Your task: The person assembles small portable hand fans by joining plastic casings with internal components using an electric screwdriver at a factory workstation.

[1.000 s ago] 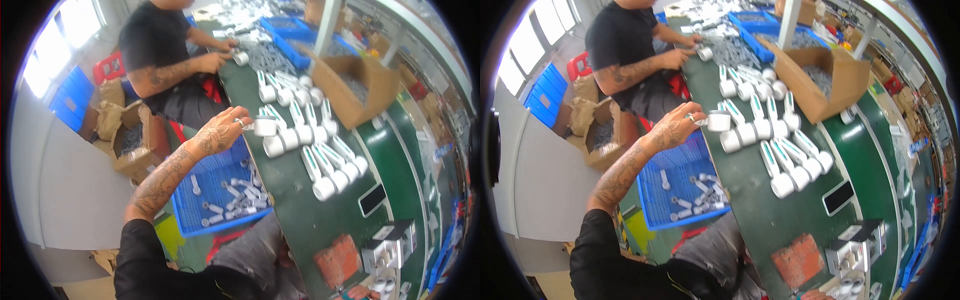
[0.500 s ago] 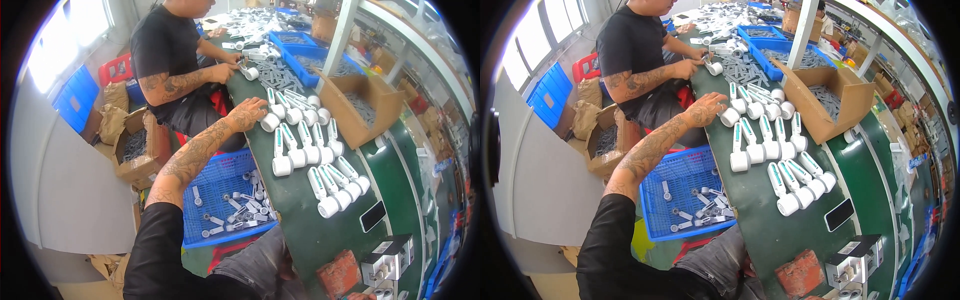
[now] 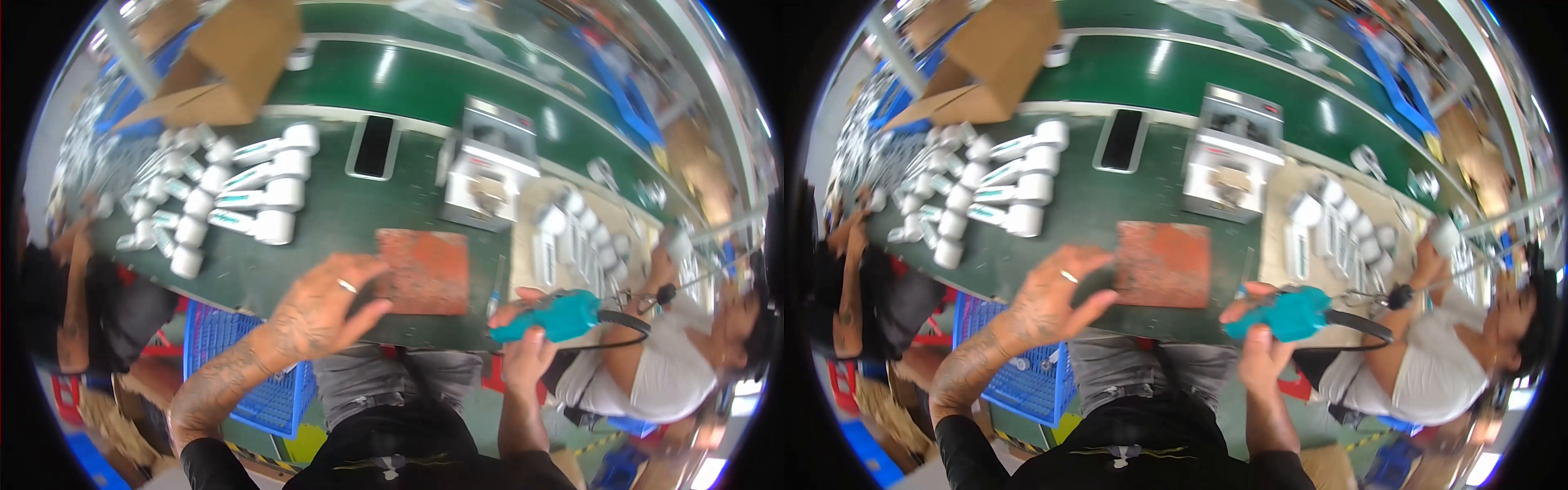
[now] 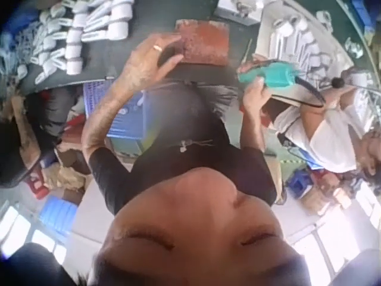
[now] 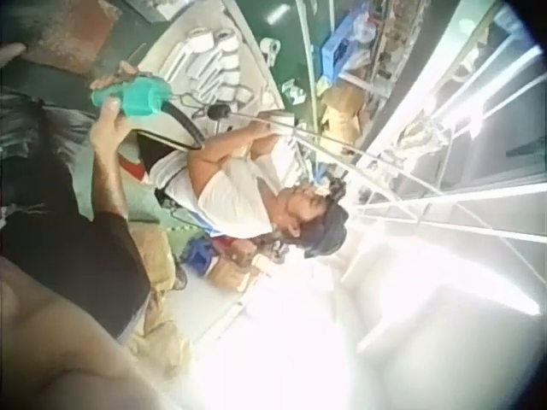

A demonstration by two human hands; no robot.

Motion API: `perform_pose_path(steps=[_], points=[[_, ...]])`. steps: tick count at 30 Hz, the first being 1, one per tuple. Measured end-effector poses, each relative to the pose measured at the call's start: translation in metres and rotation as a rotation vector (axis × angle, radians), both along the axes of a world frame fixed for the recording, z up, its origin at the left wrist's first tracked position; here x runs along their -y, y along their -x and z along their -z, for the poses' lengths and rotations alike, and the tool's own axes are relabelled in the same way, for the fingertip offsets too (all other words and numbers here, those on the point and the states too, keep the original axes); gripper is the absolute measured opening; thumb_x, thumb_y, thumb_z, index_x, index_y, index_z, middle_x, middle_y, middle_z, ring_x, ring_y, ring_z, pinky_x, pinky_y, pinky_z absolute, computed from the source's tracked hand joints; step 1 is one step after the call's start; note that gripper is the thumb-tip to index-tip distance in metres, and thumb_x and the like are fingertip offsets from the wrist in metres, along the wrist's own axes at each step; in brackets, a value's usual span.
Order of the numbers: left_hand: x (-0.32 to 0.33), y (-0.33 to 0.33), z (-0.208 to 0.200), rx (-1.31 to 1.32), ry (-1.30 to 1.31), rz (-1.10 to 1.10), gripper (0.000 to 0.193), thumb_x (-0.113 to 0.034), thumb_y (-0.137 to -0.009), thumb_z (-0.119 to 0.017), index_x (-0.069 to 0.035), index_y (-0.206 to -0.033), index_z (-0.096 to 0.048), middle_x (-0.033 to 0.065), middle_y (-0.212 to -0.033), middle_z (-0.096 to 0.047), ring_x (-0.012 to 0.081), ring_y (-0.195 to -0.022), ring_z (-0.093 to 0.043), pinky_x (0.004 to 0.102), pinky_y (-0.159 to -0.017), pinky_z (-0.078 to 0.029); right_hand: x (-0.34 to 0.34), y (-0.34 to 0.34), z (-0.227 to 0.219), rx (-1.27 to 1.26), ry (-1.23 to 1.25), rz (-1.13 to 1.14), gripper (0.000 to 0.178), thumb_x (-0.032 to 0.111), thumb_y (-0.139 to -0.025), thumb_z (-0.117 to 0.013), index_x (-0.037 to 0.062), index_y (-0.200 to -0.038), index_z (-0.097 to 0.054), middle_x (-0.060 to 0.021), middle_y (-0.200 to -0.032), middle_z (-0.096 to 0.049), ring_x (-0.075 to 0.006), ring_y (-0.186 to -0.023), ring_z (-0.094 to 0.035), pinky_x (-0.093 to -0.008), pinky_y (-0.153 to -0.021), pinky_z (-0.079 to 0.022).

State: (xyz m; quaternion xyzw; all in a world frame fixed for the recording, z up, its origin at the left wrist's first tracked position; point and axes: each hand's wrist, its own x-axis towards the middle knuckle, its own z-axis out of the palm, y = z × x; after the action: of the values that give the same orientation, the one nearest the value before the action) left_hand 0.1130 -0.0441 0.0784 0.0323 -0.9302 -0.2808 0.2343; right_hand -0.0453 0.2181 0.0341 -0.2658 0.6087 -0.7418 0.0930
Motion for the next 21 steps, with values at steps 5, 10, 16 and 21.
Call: perform_pose_path(steps=[5,10,16,21], points=[[-0.104,0.142,0.031,-0.177,0.067,0.283,0.034,-0.029,-0.093,-0.076,0.000,-0.108,-0.067,0.0132,-0.096,-0.068,0.0312,-0.083,-0.069,0.0395,-0.073,-0.058,-0.051,0.007,-0.006,0.016,0.076,0.096,0.068,0.045,-0.098,-0.070,-0.0101,-0.133,-0.052,-0.0127,-0.093,-0.066,-0.0244,-0.083,-0.066,-0.0363,-0.076,-0.054],[-0.166,0.256,0.048,0.175,0.102,0.187,0.047,-0.049,-0.097,-0.063,-0.003,-0.101,-0.068,0.0122,-0.095,-0.067,0.0275,-0.088,-0.068,0.0396,-0.070,-0.053,-0.081,0.012,-0.011,0.031,0.033,0.154,0.072,0.049,-0.094,-0.075,-0.0096,-0.131,-0.054,-0.0114,-0.090,-0.067,-0.0219,-0.082,-0.066,-0.0339,-0.071,-0.053],[-0.173,0.293,0.089,0.231,0.134,0.089,0.042,-0.047,-0.096,-0.059,-0.006,-0.099,-0.067,0.0114,-0.100,-0.068,0.0300,-0.098,-0.066,0.0437,-0.082,-0.050,-0.092,0.016,-0.012,-0.008,0.005,0.177,0.073,0.051,-0.094,-0.074,-0.0099,-0.129,-0.055,-0.0100,-0.087,-0.067,-0.0209,-0.080,-0.067,-0.0319,-0.069,-0.051],[-0.154,0.255,0.083,-0.048,0.030,0.042,0.036,-0.037,-0.089,-0.069,-0.004,-0.105,-0.069,0.0138,-0.100,-0.070,0.0348,-0.092,-0.068,0.0486,-0.083,-0.055,-0.089,0.033,-0.005,-0.005,-0.024,0.192,0.070,0.048,-0.095,-0.072,-0.0101,-0.129,-0.053,-0.0119,-0.090,-0.067,-0.0215,-0.081,-0.067,-0.0349,-0.071,-0.053]])
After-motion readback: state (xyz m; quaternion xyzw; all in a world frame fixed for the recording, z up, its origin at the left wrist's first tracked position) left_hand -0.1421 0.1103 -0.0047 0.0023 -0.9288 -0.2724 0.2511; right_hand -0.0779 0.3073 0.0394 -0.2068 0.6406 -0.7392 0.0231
